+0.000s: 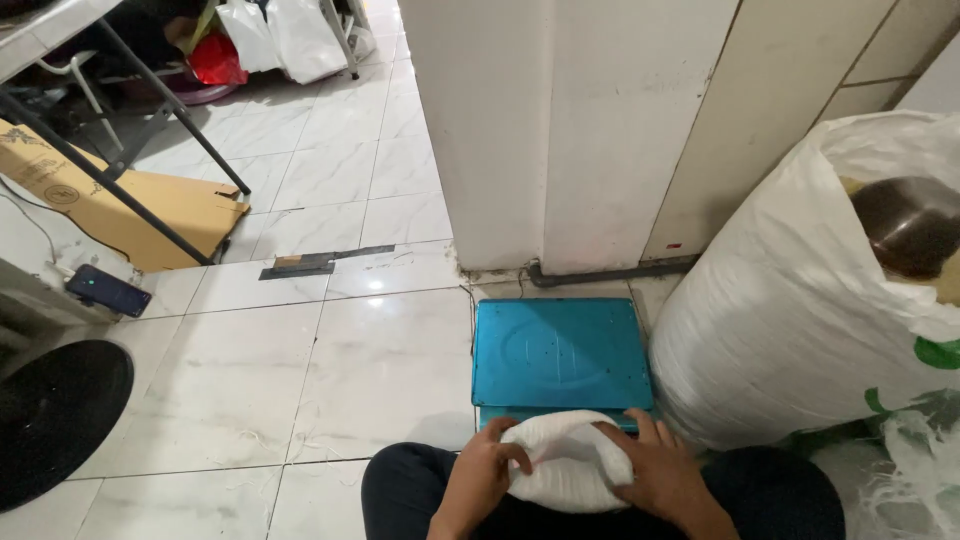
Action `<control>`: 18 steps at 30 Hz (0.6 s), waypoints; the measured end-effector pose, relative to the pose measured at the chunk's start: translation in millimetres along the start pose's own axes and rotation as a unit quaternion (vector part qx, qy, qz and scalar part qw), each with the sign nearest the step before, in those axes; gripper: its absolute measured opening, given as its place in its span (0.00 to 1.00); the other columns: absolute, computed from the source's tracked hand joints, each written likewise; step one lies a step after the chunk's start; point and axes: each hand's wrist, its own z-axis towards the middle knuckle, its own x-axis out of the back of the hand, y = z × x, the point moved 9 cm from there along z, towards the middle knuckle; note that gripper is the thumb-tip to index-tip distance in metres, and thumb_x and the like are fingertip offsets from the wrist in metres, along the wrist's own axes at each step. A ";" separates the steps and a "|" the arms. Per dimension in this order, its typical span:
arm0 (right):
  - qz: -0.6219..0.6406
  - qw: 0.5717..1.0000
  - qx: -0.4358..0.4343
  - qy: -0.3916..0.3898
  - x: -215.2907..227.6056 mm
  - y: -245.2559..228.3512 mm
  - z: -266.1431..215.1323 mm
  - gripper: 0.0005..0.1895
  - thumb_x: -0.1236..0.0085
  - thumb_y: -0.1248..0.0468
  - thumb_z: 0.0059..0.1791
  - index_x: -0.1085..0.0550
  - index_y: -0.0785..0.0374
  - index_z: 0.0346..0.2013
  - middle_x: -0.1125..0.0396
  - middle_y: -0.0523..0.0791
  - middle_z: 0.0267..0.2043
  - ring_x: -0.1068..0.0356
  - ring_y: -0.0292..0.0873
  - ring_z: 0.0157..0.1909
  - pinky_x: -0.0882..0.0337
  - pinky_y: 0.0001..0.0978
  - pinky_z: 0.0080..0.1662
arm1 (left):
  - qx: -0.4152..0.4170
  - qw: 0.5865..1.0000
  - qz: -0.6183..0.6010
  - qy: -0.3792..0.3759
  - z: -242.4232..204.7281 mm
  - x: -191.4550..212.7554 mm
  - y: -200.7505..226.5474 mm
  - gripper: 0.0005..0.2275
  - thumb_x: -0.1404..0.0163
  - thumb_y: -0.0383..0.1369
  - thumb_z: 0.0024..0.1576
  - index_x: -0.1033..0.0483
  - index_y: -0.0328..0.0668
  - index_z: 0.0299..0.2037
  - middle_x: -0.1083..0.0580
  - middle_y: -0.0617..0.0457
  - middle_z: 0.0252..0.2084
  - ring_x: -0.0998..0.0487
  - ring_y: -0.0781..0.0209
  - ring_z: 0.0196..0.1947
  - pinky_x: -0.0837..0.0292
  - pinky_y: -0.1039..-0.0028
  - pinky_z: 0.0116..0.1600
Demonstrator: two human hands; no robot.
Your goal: The person scoops rice from a large sack using a metal bowl and pours it into a small white bag placed on a digital scale. This process is repeated multiple times to reach a target weight.
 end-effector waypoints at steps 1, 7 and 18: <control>0.001 1.000 -0.001 0.000 9.8 -2.7 -6.5 0.46 0.38 0.45 0.46 0.57 0.23 0.70 0.68 0.43 0.74 0.59 0.50 0.72 0.49 0.50 0.67 | -0.001 1.000 0.000 -0.001 0.3 -6.1 -6.8 0.19 0.61 0.14 0.50 0.19 0.49 0.24 0.31 0.47 0.58 0.25 0.43 0.50 0.28 0.57 0.48; 0.251 0.946 0.199 0.053 16.5 35.7 -3.0 0.40 0.35 0.63 0.43 0.38 0.31 0.66 0.59 0.47 0.73 0.55 0.49 0.74 0.54 0.40 0.68 | 0.145 0.969 0.181 -0.091 -0.2 -18.7 -24.0 0.24 0.48 0.49 0.51 0.36 0.71 0.59 0.36 0.64 0.60 0.22 0.44 0.41 0.28 0.53 0.39; 0.035 0.730 0.122 0.671 347.0 264.8 -156.3 0.29 0.40 0.71 0.43 0.30 0.66 0.60 0.44 0.55 0.53 0.41 0.58 0.55 0.42 0.48 0.56 | 0.226 0.973 0.048 -0.018 7.1 -33.8 -99.0 0.36 0.45 0.36 0.32 0.34 0.66 0.59 0.31 0.55 0.53 0.26 0.56 0.54 0.27 0.68 0.54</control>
